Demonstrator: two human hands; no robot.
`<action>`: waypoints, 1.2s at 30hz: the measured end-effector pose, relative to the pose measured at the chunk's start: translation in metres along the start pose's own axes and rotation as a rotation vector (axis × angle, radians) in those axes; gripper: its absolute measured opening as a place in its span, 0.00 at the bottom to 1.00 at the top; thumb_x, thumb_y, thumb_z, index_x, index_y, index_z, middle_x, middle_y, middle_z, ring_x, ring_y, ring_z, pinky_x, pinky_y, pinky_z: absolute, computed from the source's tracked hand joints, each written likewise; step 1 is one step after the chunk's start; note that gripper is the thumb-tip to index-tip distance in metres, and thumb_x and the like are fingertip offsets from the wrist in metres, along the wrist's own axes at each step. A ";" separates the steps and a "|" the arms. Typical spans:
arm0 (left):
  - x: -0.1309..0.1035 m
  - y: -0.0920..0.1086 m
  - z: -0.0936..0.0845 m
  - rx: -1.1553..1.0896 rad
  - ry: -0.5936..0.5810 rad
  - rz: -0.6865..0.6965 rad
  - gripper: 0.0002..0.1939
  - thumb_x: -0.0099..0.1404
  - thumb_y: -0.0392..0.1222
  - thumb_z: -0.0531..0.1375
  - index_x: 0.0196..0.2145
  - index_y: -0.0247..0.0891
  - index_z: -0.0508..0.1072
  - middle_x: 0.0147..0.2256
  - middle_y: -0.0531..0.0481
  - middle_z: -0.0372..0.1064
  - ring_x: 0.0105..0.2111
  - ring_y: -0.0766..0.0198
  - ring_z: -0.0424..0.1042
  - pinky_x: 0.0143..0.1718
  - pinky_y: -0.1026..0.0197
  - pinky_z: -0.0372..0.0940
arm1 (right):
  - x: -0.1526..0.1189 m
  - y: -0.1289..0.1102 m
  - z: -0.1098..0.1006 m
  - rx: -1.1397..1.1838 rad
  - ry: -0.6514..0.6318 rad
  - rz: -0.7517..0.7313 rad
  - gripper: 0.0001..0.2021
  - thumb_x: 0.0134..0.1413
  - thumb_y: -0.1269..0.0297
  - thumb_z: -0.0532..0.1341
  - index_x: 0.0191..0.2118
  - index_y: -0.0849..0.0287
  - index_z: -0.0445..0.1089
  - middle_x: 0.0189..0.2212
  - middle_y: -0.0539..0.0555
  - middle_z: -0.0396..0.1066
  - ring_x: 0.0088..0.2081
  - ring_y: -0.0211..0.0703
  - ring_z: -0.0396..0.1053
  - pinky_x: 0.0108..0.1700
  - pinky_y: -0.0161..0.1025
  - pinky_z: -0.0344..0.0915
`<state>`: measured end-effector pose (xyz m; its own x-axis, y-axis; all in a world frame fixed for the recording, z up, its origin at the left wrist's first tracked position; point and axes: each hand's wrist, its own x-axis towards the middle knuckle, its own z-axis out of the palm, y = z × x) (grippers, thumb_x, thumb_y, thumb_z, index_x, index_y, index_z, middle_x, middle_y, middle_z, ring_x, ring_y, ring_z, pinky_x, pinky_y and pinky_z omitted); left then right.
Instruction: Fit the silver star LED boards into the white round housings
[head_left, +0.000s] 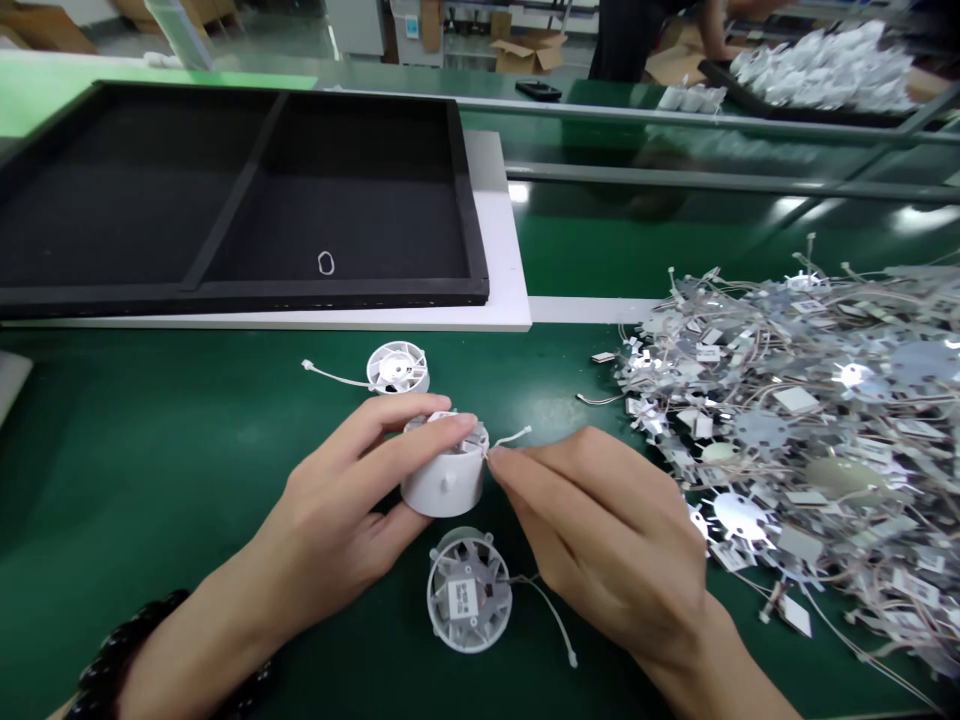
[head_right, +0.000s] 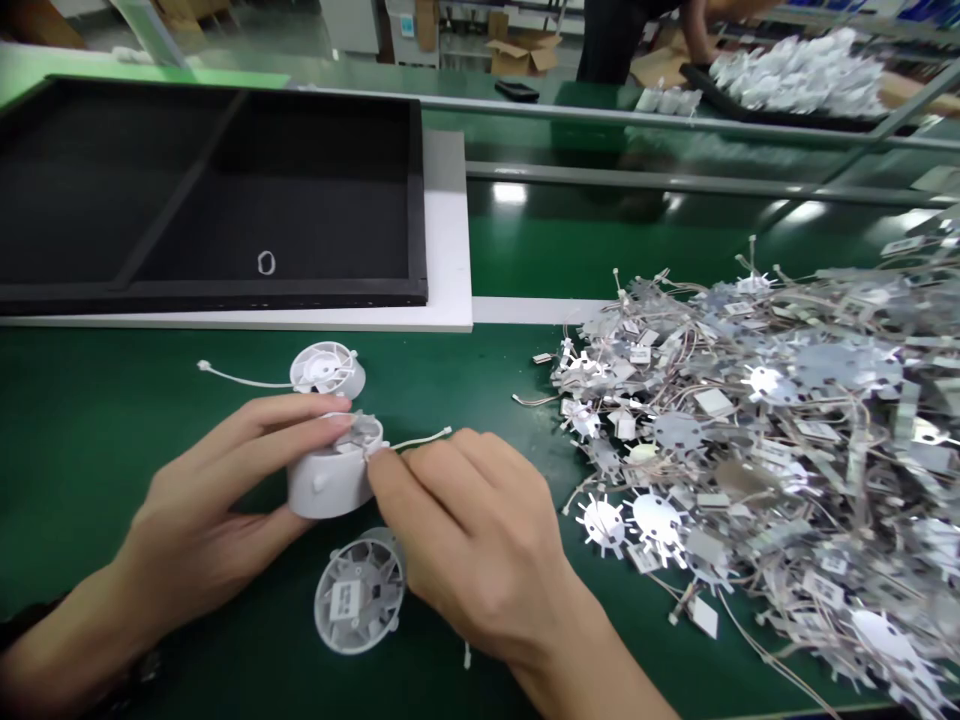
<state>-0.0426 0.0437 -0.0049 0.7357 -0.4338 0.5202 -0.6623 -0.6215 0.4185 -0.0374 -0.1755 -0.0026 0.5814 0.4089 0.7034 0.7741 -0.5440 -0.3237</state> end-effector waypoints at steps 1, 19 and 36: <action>0.000 0.001 0.000 -0.029 -0.003 -0.013 0.14 0.77 0.30 0.58 0.58 0.37 0.70 0.55 0.48 0.70 0.56 0.72 0.73 0.64 0.74 0.63 | 0.000 0.000 -0.001 -0.030 -0.003 -0.052 0.11 0.66 0.83 0.58 0.44 0.67 0.77 0.28 0.55 0.77 0.28 0.41 0.68 0.29 0.42 0.62; -0.003 0.002 0.000 -0.020 0.068 0.014 0.16 0.73 0.25 0.60 0.54 0.39 0.74 0.57 0.45 0.72 0.56 0.65 0.75 0.59 0.68 0.71 | -0.001 -0.013 0.009 0.223 0.102 0.167 0.08 0.66 0.80 0.61 0.41 0.62 0.75 0.34 0.54 0.78 0.34 0.39 0.74 0.36 0.37 0.72; -0.004 -0.001 0.004 0.237 0.059 0.055 0.18 0.75 0.28 0.60 0.60 0.37 0.72 0.59 0.41 0.71 0.58 0.62 0.75 0.59 0.67 0.70 | 0.013 -0.017 0.007 0.533 0.023 0.669 0.06 0.63 0.73 0.65 0.36 0.59 0.79 0.31 0.48 0.80 0.31 0.33 0.77 0.33 0.24 0.73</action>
<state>-0.0445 0.0435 -0.0102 0.6854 -0.4366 0.5828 -0.6442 -0.7367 0.2056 -0.0416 -0.1559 0.0074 0.9572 0.1067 0.2691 0.2876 -0.2463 -0.9255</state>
